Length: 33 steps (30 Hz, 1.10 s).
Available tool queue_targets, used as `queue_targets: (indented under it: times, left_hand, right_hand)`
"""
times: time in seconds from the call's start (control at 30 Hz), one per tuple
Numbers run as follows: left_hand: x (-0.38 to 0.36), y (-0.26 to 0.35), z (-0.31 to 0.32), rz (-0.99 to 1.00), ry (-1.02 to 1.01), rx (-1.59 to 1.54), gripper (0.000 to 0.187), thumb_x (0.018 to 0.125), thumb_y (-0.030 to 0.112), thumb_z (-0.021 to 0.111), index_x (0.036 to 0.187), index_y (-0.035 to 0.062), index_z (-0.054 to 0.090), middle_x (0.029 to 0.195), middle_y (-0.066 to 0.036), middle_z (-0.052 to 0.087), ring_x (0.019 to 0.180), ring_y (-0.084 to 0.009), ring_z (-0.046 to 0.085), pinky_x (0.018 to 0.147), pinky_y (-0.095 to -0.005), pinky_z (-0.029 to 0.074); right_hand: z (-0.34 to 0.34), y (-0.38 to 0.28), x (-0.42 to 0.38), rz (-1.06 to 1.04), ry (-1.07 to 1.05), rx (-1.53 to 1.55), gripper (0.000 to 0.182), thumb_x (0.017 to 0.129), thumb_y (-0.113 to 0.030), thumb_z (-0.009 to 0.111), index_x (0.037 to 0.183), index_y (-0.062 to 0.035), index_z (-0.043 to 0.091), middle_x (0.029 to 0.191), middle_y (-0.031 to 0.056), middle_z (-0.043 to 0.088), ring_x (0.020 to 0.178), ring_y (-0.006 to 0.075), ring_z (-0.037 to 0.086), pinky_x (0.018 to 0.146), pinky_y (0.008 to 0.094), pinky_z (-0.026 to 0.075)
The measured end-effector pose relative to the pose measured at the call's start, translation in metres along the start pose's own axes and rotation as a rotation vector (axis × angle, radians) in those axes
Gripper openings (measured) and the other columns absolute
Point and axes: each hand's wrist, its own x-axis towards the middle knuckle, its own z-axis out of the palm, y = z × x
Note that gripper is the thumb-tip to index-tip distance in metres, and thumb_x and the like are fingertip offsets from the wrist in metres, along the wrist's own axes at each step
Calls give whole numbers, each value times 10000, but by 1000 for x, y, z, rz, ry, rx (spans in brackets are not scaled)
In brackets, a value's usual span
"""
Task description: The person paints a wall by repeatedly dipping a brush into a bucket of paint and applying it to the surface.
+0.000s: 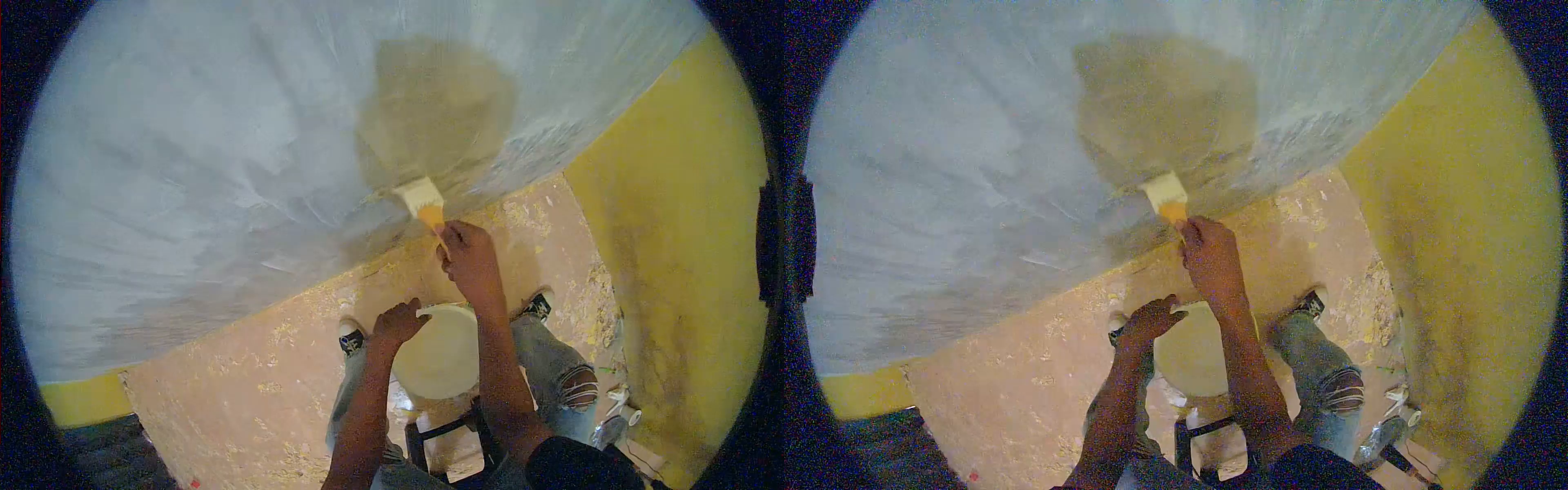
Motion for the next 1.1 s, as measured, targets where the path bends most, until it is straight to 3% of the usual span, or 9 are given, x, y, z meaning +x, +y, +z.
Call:
queue_targets:
  times: [0.13,0.23,0.4,0.57,0.67,0.73,0.8,0.93,1.1]
  left_hand:
    - [2,-2,-1,6,-38,-10,500,889,490,536,1169,76,515,1071,-221,636,1031,-382,618,836,-516,496]
    - [-2,-3,-5,-23,-36,-10,497,892,487,533,1165,72,516,1066,-224,636,1031,-382,616,839,-517,493]
    - [0,-2,-5,-29,-62,-11,499,896,477,529,1192,75,513,1104,-226,626,1044,-384,608,869,-513,480]
    - [1,-1,-9,-13,-50,-65,504,895,476,529,1204,78,511,1117,-229,620,1060,-382,602,888,-496,478]
    - [-4,2,-9,-5,-15,-75,502,894,478,529,1201,81,515,1113,-220,622,1067,-377,600,894,-489,477]
    - [-2,9,-10,6,8,-81,500,892,480,529,1197,83,519,1112,-213,624,1070,-375,598,896,-489,476]
    - [1,12,-8,-35,-47,-12,498,889,485,527,1184,85,530,1112,-208,626,1063,-374,602,894,-492,476]
    - [2,13,-2,-17,-14,-52,501,886,493,530,1175,84,536,1128,-208,624,1062,-369,605,888,-494,478]
    - [14,18,8,-17,-93,-1,513,887,486,532,1219,94,523,1160,-212,614,1067,-363,603,900,-483,475]
  right_hand:
    - [-16,-54,-37,-46,46,102,228,966,-216,524,925,-9,607,590,-5,495,439,52,407,395,218,322]
    - [-6,-49,-43,39,79,311,218,962,-200,540,945,11,593,623,23,526,514,114,477,481,279,402]
    - [65,141,52,-257,178,337,197,984,-231,515,1005,-51,592,651,-35,492,502,33,395,425,209,328]
    - [67,266,56,45,140,192,265,987,-276,486,942,-46,609,624,11,532,490,87,483,468,259,417]
    - [37,261,56,-44,117,-127,294,966,-297,511,888,-40,630,609,39,564,493,112,526,477,276,439]
    - [12,204,65,-133,169,-352,311,943,-307,547,851,-25,642,602,47,581,482,121,528,466,283,431]
    - [-21,119,67,45,117,-350,323,923,-314,575,849,-9,649,595,46,580,464,115,509,449,281,412]
    - [-66,-10,10,96,128,8,289,935,-287,574,913,-13,662,596,0,533,435,70,431,419,234,342]
    - [-52,32,15,51,207,427,240,960,-259,557,994,-44,657,629,-27,507,466,33,399,427,192,299]
